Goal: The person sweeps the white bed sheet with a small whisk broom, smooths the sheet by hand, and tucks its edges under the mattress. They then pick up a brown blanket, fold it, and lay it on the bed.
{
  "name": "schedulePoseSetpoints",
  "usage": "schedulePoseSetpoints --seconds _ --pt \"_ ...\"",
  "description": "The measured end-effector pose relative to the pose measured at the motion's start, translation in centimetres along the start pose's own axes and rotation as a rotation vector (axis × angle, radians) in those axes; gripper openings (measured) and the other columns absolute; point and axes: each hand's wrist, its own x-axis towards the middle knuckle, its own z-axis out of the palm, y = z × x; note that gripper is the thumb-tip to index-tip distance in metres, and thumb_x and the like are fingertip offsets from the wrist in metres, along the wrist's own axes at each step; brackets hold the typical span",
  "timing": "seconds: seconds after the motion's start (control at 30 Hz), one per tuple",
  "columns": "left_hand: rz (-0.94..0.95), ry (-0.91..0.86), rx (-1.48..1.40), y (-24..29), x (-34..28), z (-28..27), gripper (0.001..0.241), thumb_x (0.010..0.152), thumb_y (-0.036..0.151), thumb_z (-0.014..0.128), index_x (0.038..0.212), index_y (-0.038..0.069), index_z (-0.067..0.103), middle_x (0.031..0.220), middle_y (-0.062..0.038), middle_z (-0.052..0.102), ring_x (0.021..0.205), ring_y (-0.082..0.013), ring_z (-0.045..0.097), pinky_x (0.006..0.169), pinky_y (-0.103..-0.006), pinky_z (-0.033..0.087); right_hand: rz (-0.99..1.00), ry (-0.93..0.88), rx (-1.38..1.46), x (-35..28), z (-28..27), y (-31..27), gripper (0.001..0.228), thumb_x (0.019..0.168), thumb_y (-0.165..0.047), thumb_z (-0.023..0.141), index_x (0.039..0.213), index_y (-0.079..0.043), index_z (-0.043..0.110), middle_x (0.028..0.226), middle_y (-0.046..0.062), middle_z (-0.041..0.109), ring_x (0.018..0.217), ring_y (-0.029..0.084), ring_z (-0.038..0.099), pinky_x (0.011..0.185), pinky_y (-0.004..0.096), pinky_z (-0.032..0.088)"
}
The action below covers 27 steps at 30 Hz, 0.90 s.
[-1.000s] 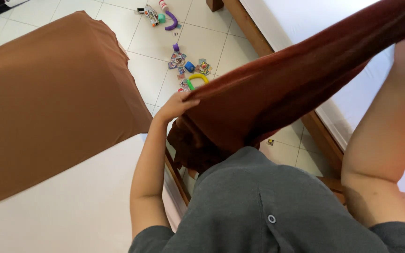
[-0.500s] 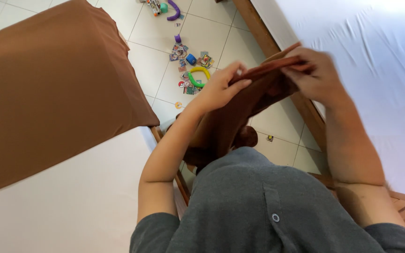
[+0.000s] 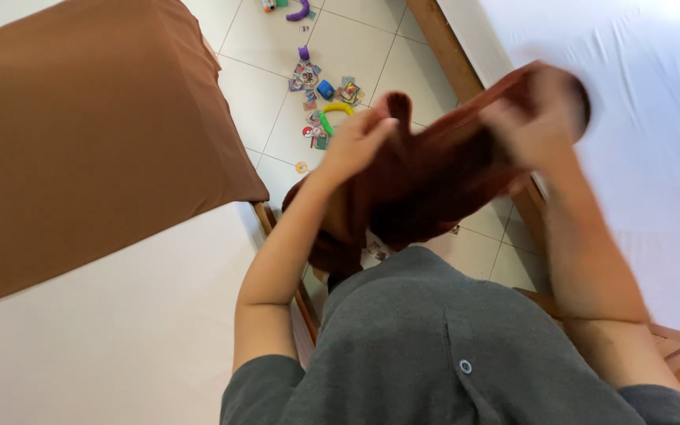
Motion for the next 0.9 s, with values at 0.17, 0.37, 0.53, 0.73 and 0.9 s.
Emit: schedulePoseSetpoints --seconds 0.17,0.37,0.53,0.73,0.9 --pt "0.082 -0.214 -0.074 6.2 0.7 2.4 0.021 0.100 0.022 0.067 0.103 0.001 0.067 0.085 -0.014 0.069 0.075 -0.0230 0.065 0.072 -0.0350 0.053 0.050 -0.504 0.099 -0.3 3.3 -9.6 0.046 0.091 -0.019 0.073 0.131 -0.003 0.058 0.117 0.015 0.067 0.094 0.023 0.069 0.082 0.037 0.056" --pt "0.085 -0.341 -0.113 4.3 -1.2 0.3 0.029 0.095 0.025 0.072 0.112 0.002 0.067 0.091 -0.012 0.071 0.081 -0.0174 0.066 0.076 -0.0328 0.053 0.254 -0.444 0.226 -0.4 0.3 -7.0 0.019 0.095 -0.018 0.071 0.111 -0.007 0.069 0.092 0.006 0.074 0.085 0.018 0.072 0.079 0.036 0.060" --pt "-0.190 -0.432 -0.345 -1.6 -3.7 -2.7 0.032 0.097 0.024 0.078 0.113 -0.003 0.072 0.097 -0.006 0.063 0.092 -0.0127 0.059 0.083 -0.0304 0.048 0.142 0.021 0.177 0.7 -4.3 -0.4 0.015 0.107 -0.012 0.073 0.120 -0.006 0.070 0.107 0.006 0.072 0.099 0.019 0.069 0.093 0.039 0.060" --pt "-0.179 -0.487 -0.271 -0.3 -3.1 -3.6 0.030 0.103 0.025 0.063 0.119 0.002 0.071 0.098 -0.001 0.072 0.094 -0.0093 0.063 0.085 -0.0266 0.051 0.157 0.401 0.715 1.9 -2.8 1.1 0.029 0.107 -0.008 0.073 0.135 -0.007 0.064 0.125 0.006 0.072 0.113 0.017 0.072 0.104 0.030 0.063" --pt "0.107 -0.284 -0.058 5.6 1.0 -0.2 0.023 0.102 0.021 0.065 0.108 -0.001 0.069 0.094 -0.011 0.072 0.086 -0.0201 0.068 0.080 -0.0306 0.053 -0.254 -0.304 0.209 0.0 3.2 -8.9 0.060 0.086 -0.006 0.073 0.141 -0.005 0.050 0.142 0.014 0.049 0.130 0.024 0.051 0.097 0.039 0.054"
